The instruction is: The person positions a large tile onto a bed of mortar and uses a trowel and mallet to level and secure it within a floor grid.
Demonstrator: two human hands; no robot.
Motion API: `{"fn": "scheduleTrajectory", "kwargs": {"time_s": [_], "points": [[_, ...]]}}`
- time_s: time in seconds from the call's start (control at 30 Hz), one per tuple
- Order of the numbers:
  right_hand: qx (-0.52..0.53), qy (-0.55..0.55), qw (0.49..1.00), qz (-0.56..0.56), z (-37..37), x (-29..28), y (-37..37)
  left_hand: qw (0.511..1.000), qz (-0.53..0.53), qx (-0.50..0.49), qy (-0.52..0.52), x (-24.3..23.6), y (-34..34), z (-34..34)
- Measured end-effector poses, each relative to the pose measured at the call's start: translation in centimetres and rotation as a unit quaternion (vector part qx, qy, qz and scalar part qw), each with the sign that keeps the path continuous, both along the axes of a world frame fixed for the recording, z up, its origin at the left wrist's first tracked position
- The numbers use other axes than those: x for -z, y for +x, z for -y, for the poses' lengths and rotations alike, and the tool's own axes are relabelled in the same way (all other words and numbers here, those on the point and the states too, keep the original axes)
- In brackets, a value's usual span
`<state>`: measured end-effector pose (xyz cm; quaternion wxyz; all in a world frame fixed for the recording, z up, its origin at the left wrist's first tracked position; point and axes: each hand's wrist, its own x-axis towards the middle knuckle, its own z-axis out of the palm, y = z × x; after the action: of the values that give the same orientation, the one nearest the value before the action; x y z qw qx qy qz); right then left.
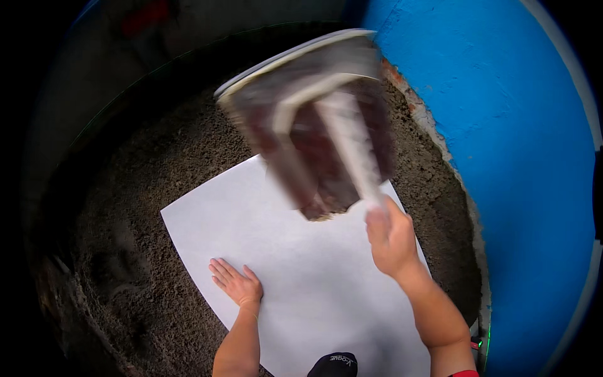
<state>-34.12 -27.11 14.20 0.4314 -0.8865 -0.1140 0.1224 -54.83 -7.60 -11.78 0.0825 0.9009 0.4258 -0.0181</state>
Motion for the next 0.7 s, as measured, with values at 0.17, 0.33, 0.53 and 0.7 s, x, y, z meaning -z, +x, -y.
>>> {"fn": "scheduleTrajectory", "kwargs": {"time_s": [0.17,0.33,0.53,0.7], "points": [[0.112,-0.187,0.975,0.03,10.6,18.5,-1.3,1.0,0.01,0.013,-0.026,-0.9,2.1,1.9],[0.168,-0.123,0.941,-0.267,5.6,11.2,8.6,1.0,0.011,-0.007,-0.028,-0.5,0.8,0.4],[0.108,0.09,0.99,-0.012,1.9,0.8,1.9,0.999,-0.006,-0.015,-0.045,0.5,-0.4,-0.4],[0.019,-0.183,0.983,0.015,5.7,19.2,-4.0,0.997,0.014,0.004,-0.072,-0.6,1.8,0.7]]}}
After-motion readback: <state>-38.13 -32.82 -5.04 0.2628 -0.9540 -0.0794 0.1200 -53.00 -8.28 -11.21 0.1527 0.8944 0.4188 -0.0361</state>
